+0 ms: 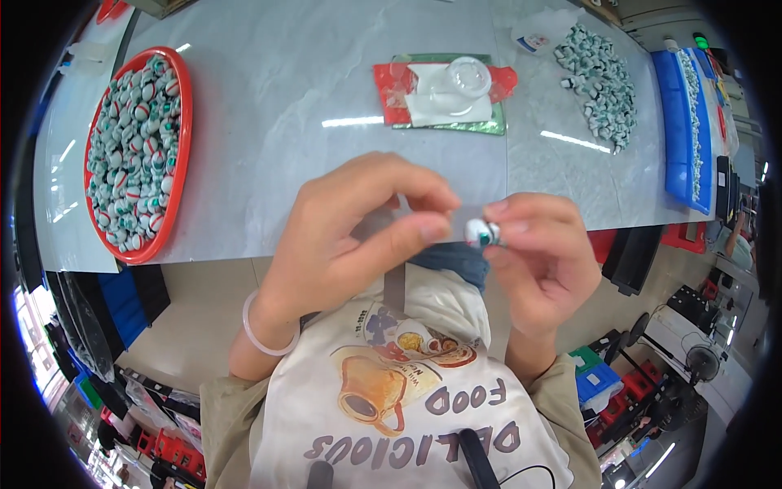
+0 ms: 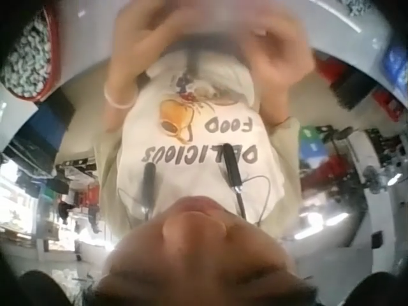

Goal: Assemble small plastic components and apply glue to join parts at a factory workbench.

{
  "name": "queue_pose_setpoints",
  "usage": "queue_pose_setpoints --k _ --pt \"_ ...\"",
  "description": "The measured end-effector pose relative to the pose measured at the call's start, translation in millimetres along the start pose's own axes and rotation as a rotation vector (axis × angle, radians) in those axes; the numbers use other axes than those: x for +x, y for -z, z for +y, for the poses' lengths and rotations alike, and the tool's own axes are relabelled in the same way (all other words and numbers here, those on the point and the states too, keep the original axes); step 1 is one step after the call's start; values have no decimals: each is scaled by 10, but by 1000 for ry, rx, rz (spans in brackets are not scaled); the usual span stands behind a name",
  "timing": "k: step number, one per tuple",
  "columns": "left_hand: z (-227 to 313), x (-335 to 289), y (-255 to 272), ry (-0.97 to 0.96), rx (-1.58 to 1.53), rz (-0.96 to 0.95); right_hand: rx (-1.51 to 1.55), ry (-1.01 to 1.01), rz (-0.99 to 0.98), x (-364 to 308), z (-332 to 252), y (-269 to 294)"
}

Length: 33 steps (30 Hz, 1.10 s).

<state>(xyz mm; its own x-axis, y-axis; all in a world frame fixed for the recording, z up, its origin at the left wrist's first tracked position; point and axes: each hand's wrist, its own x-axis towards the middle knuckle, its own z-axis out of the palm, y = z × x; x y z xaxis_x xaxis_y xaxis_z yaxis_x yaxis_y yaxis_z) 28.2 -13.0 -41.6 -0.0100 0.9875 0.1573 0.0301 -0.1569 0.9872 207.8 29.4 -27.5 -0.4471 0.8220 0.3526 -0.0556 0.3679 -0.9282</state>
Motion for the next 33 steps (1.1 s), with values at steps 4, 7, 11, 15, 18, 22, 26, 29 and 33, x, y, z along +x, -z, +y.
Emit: queue_pose_setpoints --k 4,7,11,15,18,22,26,29,33 --pt "-2 21 -51 -50 11 29 -139 179 127 82 91 -43" --pt "22 30 -50 -22 41 57 -234 296 38 130 120 -66" --pt "10 41 -29 19 25 67 -167 306 -58 156 168 -48" --pt "28 58 -54 32 20 84 -63 270 9 171 226 -85" --pt "5 75 -36 -1 126 87 -180 354 -15 184 258 -87" --pt "45 118 -30 26 128 13 -116 267 64 207 289 -137" --pt "63 131 -18 48 134 -21 -103 273 93 229 335 -155" --pt "62 143 -16 58 148 -29 -120 293 82 235 348 -156" --pt "81 164 -20 60 180 -31 -117 291 75 238 357 -130"
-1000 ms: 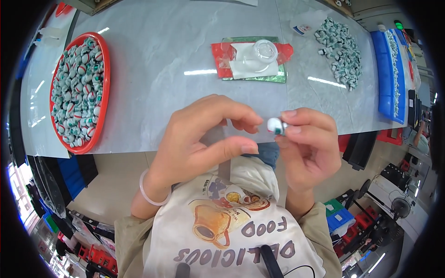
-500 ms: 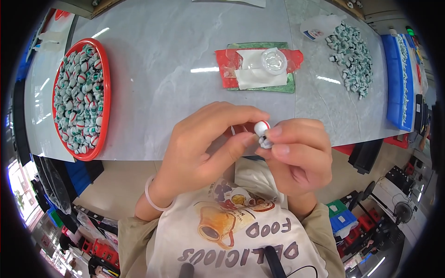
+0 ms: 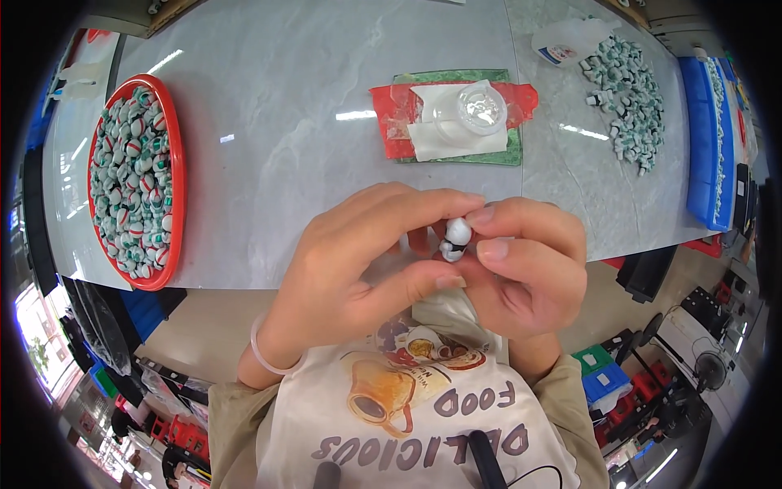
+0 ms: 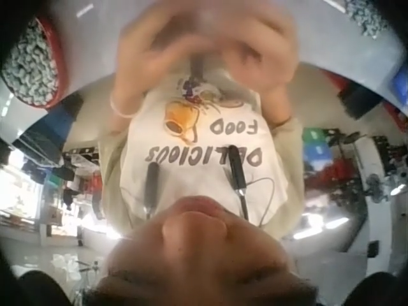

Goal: Assemble small plastic components and apply glue to join parts at a factory workbench.

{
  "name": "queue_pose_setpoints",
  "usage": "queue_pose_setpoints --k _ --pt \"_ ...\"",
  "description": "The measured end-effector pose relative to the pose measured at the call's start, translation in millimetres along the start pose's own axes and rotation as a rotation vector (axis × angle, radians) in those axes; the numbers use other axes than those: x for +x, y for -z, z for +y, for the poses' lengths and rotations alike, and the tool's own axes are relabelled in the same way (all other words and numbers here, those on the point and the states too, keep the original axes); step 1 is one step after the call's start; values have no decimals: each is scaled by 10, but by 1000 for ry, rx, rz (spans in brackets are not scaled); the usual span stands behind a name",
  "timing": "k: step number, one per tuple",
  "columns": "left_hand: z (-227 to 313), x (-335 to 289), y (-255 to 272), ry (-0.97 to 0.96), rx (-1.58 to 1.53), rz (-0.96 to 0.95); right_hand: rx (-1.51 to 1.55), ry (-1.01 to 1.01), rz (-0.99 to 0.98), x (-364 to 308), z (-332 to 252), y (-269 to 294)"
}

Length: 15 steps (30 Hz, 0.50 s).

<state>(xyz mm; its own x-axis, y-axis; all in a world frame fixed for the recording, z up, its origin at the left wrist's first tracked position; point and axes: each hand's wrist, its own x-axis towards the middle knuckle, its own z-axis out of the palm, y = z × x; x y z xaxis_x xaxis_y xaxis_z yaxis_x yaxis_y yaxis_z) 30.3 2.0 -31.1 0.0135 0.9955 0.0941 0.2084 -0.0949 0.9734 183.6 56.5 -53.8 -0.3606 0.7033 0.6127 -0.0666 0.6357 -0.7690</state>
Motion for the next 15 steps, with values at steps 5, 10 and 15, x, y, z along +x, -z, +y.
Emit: queue_pose_setpoints --k 5,10,15 --pt "-2 -16 -5 32 -56 24 -70 44 -213 46 -22 72" --pt "-20 -32 -24 55 -115 52 13 -21 -107 27 -40 -13" --pt "-21 -34 -9 54 -137 51 30 -41 0 29 -41 -37"
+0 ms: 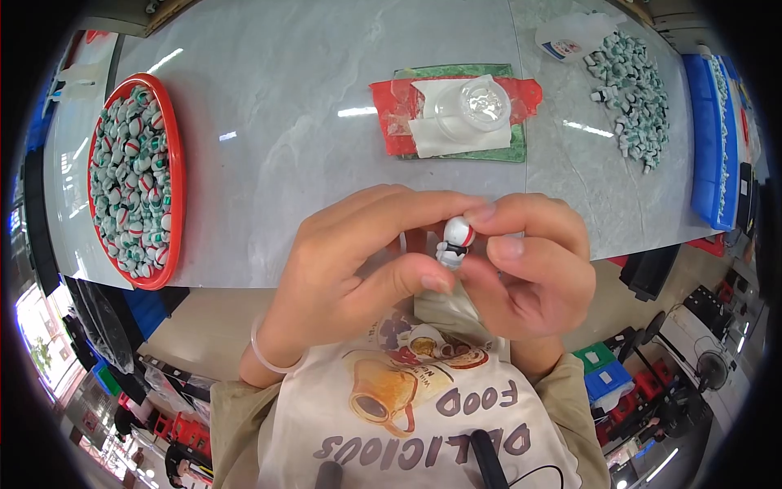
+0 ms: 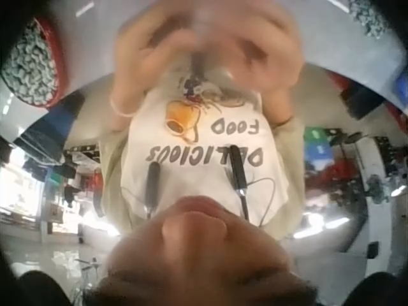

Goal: Assemble small plastic components and apply glue to join parts at a factory workbench.

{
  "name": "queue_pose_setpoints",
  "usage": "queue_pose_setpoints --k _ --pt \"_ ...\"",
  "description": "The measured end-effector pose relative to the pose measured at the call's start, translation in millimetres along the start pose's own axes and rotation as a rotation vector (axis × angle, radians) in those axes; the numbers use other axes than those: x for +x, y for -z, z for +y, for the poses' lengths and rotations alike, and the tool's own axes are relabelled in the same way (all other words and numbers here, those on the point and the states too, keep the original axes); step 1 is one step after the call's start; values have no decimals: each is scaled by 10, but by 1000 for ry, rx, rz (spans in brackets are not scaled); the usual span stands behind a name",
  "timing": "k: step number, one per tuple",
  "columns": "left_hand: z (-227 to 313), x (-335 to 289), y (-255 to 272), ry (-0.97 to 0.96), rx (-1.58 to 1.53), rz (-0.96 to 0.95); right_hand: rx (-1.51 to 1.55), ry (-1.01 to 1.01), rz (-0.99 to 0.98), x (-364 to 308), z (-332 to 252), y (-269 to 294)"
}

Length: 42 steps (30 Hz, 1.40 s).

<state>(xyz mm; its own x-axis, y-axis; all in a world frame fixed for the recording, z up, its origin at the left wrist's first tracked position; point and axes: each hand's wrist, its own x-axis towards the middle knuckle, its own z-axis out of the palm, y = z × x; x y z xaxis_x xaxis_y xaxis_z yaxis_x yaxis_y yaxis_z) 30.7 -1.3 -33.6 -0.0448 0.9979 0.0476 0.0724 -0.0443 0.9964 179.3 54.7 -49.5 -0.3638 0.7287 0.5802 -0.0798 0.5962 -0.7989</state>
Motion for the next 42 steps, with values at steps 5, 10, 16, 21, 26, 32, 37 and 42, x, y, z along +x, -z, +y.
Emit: queue_pose_setpoints --k 5,10,16,21,26,32,37,42 --pt "14 -7 -2 7 33 -18 -30 46 -26 17 4 31" --pt "31 -5 1 3 66 -37 -38 83 -21 1 18 35" --pt "24 -6 -4 4 57 -36 -107 155 -139 8 71 97" --pt "-17 6 -2 -37 15 -16 -107 145 -55 39 52 58" --pt "-13 -44 8 12 47 -33 -246 73 -136 86 -34 51" --pt "16 -22 69 44 10 -163 -243 -21 -204 66 -92 56" --pt "-27 -61 -18 -58 -27 -38 -223 -55 -141 30 -87 49" --pt "-40 -32 23 -94 175 -60 -205 -72 -119 42 -70 68"
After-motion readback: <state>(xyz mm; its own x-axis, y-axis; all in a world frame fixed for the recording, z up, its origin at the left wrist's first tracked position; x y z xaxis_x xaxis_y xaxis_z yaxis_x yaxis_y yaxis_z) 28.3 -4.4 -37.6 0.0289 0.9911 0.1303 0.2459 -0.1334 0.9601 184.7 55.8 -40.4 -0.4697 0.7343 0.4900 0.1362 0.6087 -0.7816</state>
